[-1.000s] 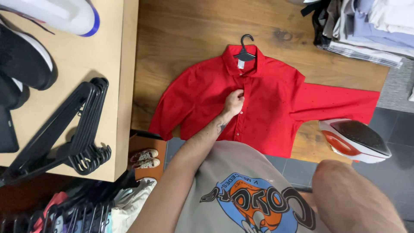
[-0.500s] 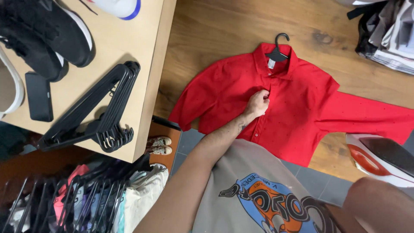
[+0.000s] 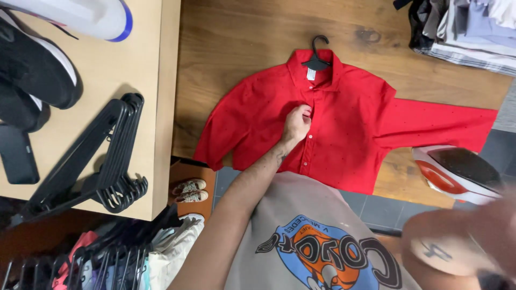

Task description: Ironing a red long-sleeved shirt on a wooden table, buttoning it up, and placing it on a hanger.

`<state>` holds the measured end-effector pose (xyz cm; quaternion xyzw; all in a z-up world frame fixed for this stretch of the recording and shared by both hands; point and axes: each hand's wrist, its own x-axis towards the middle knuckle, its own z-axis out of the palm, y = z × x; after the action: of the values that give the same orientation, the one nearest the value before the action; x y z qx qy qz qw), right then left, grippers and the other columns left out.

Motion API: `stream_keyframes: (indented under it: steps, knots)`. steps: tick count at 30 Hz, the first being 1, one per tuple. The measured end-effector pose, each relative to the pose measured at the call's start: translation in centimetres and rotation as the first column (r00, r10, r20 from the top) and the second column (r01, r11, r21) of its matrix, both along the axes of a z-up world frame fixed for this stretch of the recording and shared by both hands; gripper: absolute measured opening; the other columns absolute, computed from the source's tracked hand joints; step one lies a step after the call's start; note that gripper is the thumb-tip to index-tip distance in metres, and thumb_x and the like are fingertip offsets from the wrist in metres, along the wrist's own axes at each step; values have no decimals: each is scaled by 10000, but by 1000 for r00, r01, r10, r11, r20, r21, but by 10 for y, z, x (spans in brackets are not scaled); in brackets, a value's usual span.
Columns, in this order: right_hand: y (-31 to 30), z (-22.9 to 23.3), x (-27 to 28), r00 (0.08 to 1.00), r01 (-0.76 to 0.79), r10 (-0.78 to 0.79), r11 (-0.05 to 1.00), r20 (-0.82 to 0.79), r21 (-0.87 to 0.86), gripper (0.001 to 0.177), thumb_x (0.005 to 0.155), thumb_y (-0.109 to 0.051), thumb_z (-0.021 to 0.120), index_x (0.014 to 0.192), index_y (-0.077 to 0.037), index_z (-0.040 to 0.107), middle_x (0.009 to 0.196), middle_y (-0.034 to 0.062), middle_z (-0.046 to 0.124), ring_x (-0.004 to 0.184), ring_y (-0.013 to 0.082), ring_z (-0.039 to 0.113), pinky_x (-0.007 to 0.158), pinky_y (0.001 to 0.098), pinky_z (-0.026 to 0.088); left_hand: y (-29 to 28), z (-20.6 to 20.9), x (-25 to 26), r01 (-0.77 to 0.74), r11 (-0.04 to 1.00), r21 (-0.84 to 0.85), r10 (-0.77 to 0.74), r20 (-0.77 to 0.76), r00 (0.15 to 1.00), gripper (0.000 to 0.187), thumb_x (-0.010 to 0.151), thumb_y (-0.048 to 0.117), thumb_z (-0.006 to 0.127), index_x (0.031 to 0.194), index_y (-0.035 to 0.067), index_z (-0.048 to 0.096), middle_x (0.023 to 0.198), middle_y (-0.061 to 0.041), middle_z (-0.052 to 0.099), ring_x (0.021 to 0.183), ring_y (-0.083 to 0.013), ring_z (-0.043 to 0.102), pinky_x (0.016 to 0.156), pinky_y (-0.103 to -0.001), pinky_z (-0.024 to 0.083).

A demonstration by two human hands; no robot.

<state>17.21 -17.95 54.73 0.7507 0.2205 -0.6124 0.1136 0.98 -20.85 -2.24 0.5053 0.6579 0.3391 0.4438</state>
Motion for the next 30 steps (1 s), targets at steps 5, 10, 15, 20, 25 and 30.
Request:
stream_keyframes:
  steps: [5, 10, 15, 20, 25, 30]
  knots:
    - [51, -233, -15, 869, 362, 245, 275, -429, 891, 306, 950, -90, 565, 661, 1, 523, 554, 83, 457, 473, 151, 486, 446, 271, 400, 12, -2, -7, 64, 998, -10, -65, -181, 981, 239, 853, 106, 655, 1060, 168, 756, 894, -72, 709, 863, -277, 716, 831, -382, 595]
    - [30, -438, -11, 969, 174, 37, 606, -246, 777, 316, 1044, -262, 690, 860, -10, 743, 696, 146, 685, 609, 190, 703, 508, 342, 639, 23, 12, -9, 194, 974, -119, -222, -304, 926, 177, 943, 236, 655, 1085, 223, 760, 963, -37, 673, 985, -236, 726, 867, -358, 622]
    - [12, -496, -29, 894, -449, 283, 575, 348, 684, 356, 797, -392, 814, 1010, -127, 706, 906, 76, 759, 932, 345, 740, 836, 528, 600, 35, 15, -8, 190, 942, -277, -277, -320, 906, 210, 827, 275, 800, 1026, 223, 758, 960, -5, 674, 988, -226, 727, 868, -390, 629]
    - [15, -516, -29, 848, -530, 328, 566, 417, 631, 346, 797, -375, 766, 1006, -106, 705, 887, 95, 718, 904, 386, 736, 826, 545, 606, 39, 36, -11, 205, 939, -277, -293, -329, 898, 102, 854, 236, 749, 950, 204, 745, 941, -51, 677, 951, -290, 726, 847, -437, 619]
    - [20, -552, -17, 831, -543, 342, 671, 439, 504, 281, 795, -369, 699, 995, -185, 772, 870, 41, 773, 900, 353, 754, 827, 496, 619, 42, 34, -10, 222, 933, -284, -314, -338, 887, 68, 882, 259, 724, 935, 217, 729, 929, -15, 683, 955, -251, 731, 842, -416, 616]
    - [1, -564, -16, 936, 351, -257, 738, -241, 577, 299, 850, -112, 790, 1118, 8, 736, 995, 237, 734, 847, 282, 735, 732, 381, 649, 36, 37, -12, 100, 966, -239, -142, -166, 976, 56, 866, 186, 747, 920, 175, 754, 878, -41, 751, 909, -272, 754, 788, -404, 623]
